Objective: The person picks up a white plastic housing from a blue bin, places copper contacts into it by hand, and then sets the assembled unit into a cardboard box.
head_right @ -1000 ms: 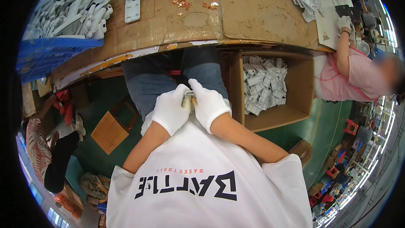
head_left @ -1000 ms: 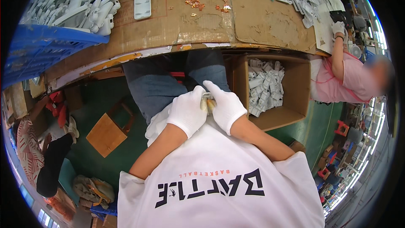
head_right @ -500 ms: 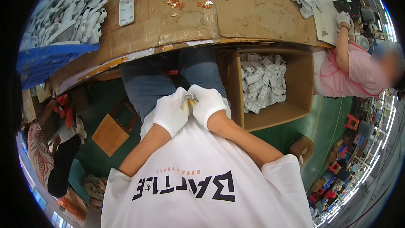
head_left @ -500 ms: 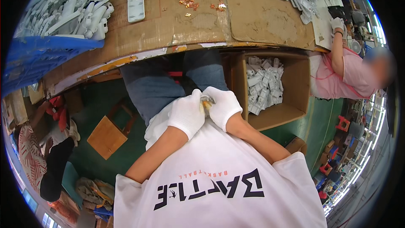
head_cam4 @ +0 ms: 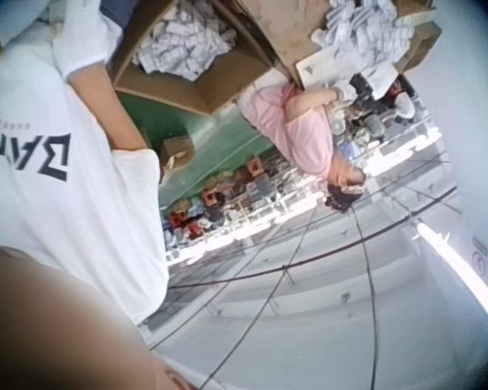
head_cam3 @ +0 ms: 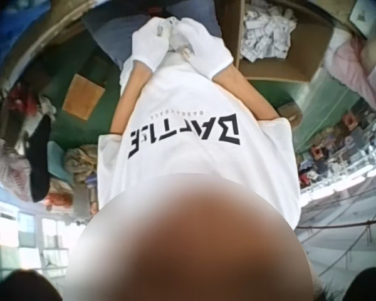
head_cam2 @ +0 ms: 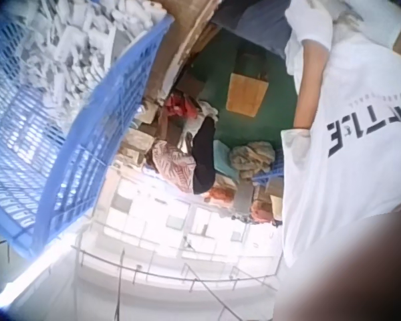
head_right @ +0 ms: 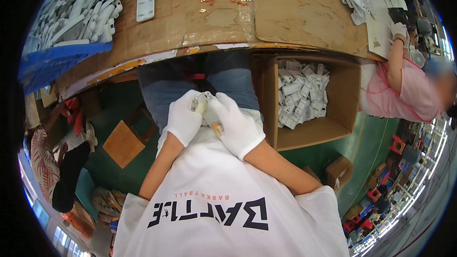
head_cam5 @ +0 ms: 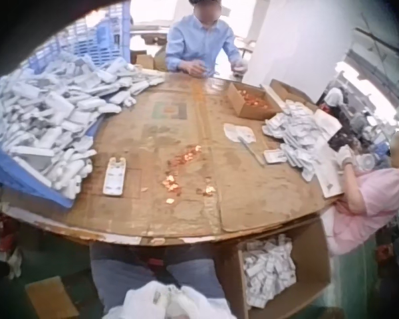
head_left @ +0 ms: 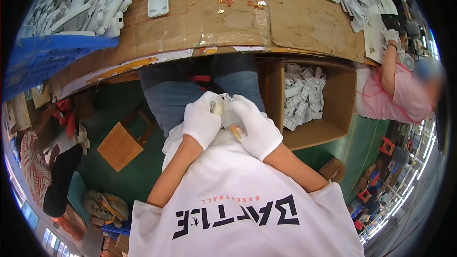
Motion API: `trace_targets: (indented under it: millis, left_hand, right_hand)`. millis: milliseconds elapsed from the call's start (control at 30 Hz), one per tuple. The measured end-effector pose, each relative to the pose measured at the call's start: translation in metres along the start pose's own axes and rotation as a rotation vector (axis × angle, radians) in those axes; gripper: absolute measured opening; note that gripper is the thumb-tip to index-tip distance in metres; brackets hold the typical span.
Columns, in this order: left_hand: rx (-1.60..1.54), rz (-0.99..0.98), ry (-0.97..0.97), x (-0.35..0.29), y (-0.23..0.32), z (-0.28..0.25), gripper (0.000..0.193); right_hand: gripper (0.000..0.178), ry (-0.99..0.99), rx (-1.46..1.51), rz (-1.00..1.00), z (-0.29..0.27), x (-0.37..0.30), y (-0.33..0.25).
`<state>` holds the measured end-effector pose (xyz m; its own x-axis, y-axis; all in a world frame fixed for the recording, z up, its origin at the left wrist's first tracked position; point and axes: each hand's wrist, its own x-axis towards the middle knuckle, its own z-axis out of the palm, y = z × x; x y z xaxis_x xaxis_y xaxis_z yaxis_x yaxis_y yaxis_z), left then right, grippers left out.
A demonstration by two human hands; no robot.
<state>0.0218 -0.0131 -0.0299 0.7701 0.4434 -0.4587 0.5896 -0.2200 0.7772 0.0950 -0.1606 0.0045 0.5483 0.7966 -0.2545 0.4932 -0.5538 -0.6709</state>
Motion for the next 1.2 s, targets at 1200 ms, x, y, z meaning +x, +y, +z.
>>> trace_targets:
  millis: [1200]
  left_hand:
    - [-0.743,0.176,-0.138,0.018,0.088,-0.048,0.045]
  right_hand:
    - [0.052,0.449,-0.340,-0.313,-0.058,0.053,-0.022]
